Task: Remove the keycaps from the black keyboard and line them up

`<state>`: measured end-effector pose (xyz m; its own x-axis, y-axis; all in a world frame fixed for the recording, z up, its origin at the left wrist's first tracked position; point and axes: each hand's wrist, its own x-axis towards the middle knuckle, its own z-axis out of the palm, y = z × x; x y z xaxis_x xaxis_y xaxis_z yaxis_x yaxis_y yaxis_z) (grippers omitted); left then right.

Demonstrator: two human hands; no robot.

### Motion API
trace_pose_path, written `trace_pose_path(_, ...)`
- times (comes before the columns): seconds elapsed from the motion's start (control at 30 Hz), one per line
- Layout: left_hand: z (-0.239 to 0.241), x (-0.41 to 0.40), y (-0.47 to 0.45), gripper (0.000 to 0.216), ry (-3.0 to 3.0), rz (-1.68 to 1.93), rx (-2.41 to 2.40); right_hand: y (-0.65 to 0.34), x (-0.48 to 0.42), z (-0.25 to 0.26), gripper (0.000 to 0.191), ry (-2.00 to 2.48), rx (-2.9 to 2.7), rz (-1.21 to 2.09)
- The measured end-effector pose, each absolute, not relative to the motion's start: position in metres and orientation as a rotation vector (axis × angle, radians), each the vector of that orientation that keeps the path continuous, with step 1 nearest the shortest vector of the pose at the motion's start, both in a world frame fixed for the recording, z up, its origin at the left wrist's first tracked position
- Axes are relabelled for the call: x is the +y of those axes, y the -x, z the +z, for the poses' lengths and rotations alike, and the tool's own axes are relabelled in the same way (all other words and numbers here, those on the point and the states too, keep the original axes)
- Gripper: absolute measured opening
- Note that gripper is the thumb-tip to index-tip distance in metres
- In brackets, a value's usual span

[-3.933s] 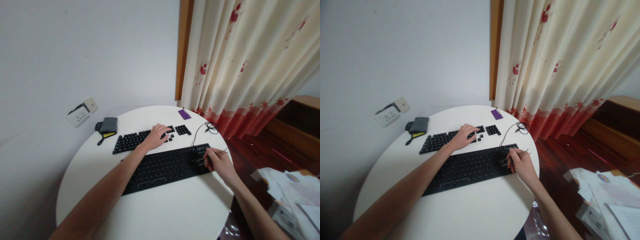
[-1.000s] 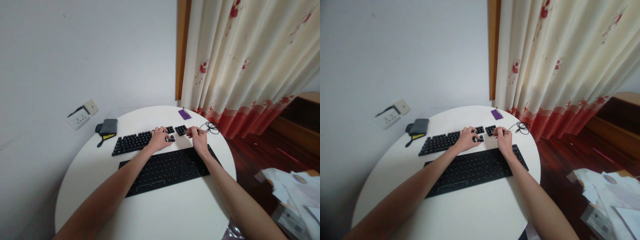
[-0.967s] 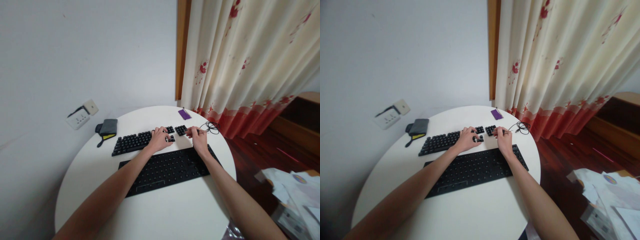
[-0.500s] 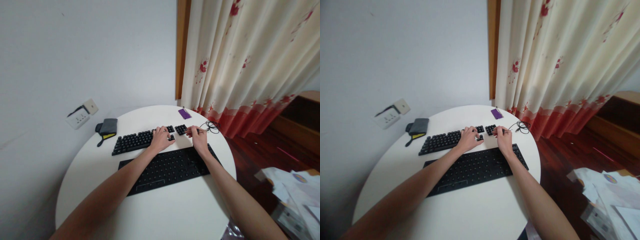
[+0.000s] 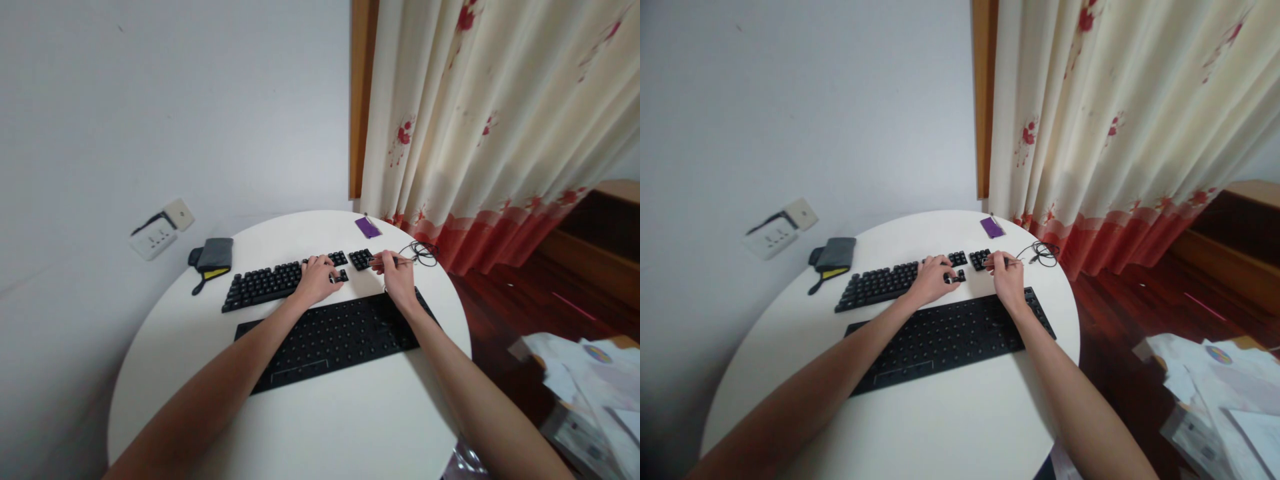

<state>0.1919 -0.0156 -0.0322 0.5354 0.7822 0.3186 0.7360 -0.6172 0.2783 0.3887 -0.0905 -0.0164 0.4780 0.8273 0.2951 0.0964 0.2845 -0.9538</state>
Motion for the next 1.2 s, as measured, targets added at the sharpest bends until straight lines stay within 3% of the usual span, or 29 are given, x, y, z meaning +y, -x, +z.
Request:
trace_pose_path(0.27, -0.031, -0.015, -0.192, 0.017, -2.643, 0.64, 1.311, -0.386, -0.099, -0.005, 0.042, 1.152, -0.917, 0.622)
trace_pose_path(0.5, -0.021, -0.019, -0.194, 0.026, -2.572, 0.852, 1.318, -0.405, -0.165, 0.021, 0.049, 1.313, -1.05, 0.516)
trace_pose_path(0.9, -0.02, -0.019, -0.197, 0.021, -2.623, 0.862, 1.241, -0.424, -0.221, -0.034, 0.046, 1.649, -1.192, 0.73)
trace_pose_path(1.0, -0.022, -0.018, -0.197, 0.021, -2.631, 0.863, 1.235, -0.415, -0.223, -0.035, 0.045, 1.727, -1.282, 0.637)
trace_pose_path(1.2, -0.026, -0.018, -0.197, 0.02, -2.671, 0.864, 1.176, -0.399, -0.227, -0.025, 0.036, 1.893, -1.725, 0.132)
